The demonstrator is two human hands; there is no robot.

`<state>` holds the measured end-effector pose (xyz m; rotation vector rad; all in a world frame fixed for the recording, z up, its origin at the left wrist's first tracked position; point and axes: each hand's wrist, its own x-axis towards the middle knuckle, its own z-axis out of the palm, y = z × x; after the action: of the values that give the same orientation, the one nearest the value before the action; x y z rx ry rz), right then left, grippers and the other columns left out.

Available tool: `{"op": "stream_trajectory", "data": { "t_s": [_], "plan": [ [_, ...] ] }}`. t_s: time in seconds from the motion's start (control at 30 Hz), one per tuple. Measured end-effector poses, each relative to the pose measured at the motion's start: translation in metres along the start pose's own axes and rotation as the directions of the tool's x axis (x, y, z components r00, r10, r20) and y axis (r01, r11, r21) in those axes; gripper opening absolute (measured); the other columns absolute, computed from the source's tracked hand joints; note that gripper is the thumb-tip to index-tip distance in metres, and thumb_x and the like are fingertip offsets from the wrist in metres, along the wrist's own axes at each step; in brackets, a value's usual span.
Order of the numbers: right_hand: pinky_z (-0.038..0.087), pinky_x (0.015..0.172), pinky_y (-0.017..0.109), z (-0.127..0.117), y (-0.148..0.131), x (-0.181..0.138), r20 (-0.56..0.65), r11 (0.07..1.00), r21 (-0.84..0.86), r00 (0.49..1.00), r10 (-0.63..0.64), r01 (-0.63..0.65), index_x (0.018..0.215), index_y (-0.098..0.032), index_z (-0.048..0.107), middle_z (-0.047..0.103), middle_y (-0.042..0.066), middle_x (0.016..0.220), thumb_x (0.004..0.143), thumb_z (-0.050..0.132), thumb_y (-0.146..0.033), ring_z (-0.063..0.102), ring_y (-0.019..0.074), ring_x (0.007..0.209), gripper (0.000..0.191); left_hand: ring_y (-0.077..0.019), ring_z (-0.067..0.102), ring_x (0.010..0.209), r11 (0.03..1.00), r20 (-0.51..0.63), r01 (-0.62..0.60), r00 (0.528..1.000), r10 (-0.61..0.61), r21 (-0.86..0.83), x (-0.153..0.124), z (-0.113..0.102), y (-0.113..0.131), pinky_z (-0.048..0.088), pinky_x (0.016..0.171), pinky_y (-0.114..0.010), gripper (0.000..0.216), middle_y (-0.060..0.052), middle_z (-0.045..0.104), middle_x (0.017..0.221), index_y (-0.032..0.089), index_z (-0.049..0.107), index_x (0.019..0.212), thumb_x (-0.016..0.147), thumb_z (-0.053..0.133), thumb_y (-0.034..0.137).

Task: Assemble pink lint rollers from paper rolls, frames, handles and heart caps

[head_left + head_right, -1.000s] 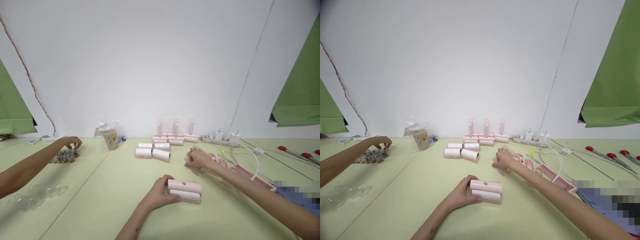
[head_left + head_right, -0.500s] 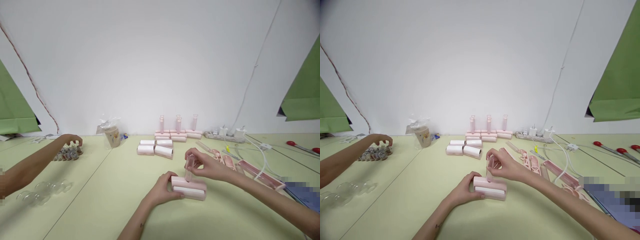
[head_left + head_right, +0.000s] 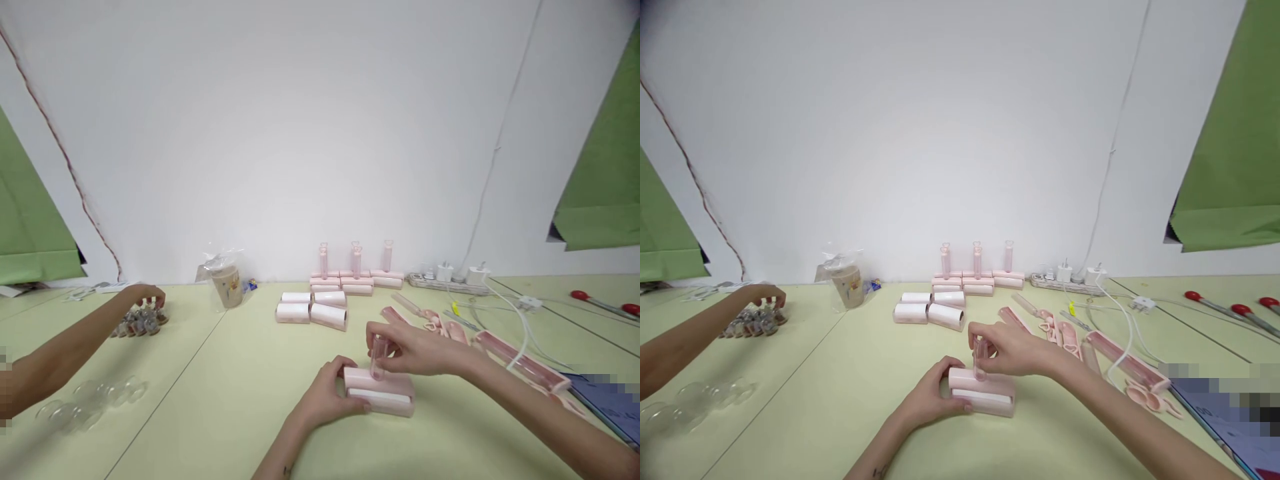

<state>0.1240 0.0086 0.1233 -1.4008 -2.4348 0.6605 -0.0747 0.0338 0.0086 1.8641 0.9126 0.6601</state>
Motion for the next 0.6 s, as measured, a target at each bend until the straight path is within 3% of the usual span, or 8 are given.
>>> {"op": "stream_trajectory", "data": {
  "t_s": [0.13,0.37,0.47,0.53,0.6],
  "plan": [
    [0.039,0.052,0.022,0.006,-0.004,-0.004,-0.056,0.999,-0.032,0.998,-0.015,0.013,0.080,-0.022,0.045,0.057,0.001,0.072,0.075,0.048,-0.020,0.057,0.0173,0.070,0.006,-0.0216,0.050,0.092,1.000,0.001,0.011,1.000,-0.011,0.009,-0.002,0.000,0.000,0.038,0.077,-0.029,0.051,-0.004,0.054,0.099,0.019,0.049,0.102,0.058,0.071,0.034],
    [0.041,0.054,0.022,0.009,0.000,0.003,-0.042,1.000,0.016,0.999,-0.014,0.014,0.084,-0.021,0.048,0.063,0.002,0.077,0.072,0.053,-0.016,0.059,0.0181,0.074,0.014,-0.0233,0.046,0.097,0.999,0.001,0.031,1.000,-0.031,0.023,-0.006,0.001,0.003,0.036,0.082,-0.030,0.053,-0.005,0.054,0.103,0.019,0.047,0.107,0.061,0.068,0.037],
    [0.044,0.056,0.022,0.008,-0.002,-0.004,-0.049,0.999,0.042,0.999,-0.016,0.018,0.110,-0.025,0.045,0.063,0.002,0.087,0.073,0.057,-0.021,0.061,0.0166,0.076,0.039,-0.0234,0.046,0.097,0.999,0.011,0.028,1.000,-0.029,0.042,-0.008,0.001,0.005,0.036,0.083,-0.031,0.052,-0.005,0.054,0.102,0.018,0.046,0.107,0.063,0.066,0.037],
    [0.046,0.057,0.022,0.003,-0.001,-0.013,-0.084,0.999,0.047,0.996,-0.016,0.020,0.128,-0.031,0.029,0.059,0.003,0.105,0.075,0.059,-0.031,0.062,0.0153,0.079,0.061,-0.0234,0.047,0.096,0.998,0.019,0.027,0.999,-0.028,0.055,-0.011,0.001,0.004,0.036,0.083,-0.031,0.051,-0.005,0.053,0.102,0.018,0.045,0.107,0.064,0.065,0.036],
    [0.047,0.059,0.022,-0.008,0.008,-0.021,-0.162,1.000,0.029,0.987,0.018,-0.013,0.132,-0.031,0.023,0.052,0.006,0.117,0.082,0.049,-0.042,0.061,0.0144,0.082,0.058,-0.0234,0.047,0.097,0.998,0.029,0.032,0.999,-0.034,0.057,-0.015,0.001,0.001,0.036,0.085,-0.032,0.050,-0.005,0.053,0.102,0.019,0.044,0.108,0.066,0.063,0.035]
  ]
}}
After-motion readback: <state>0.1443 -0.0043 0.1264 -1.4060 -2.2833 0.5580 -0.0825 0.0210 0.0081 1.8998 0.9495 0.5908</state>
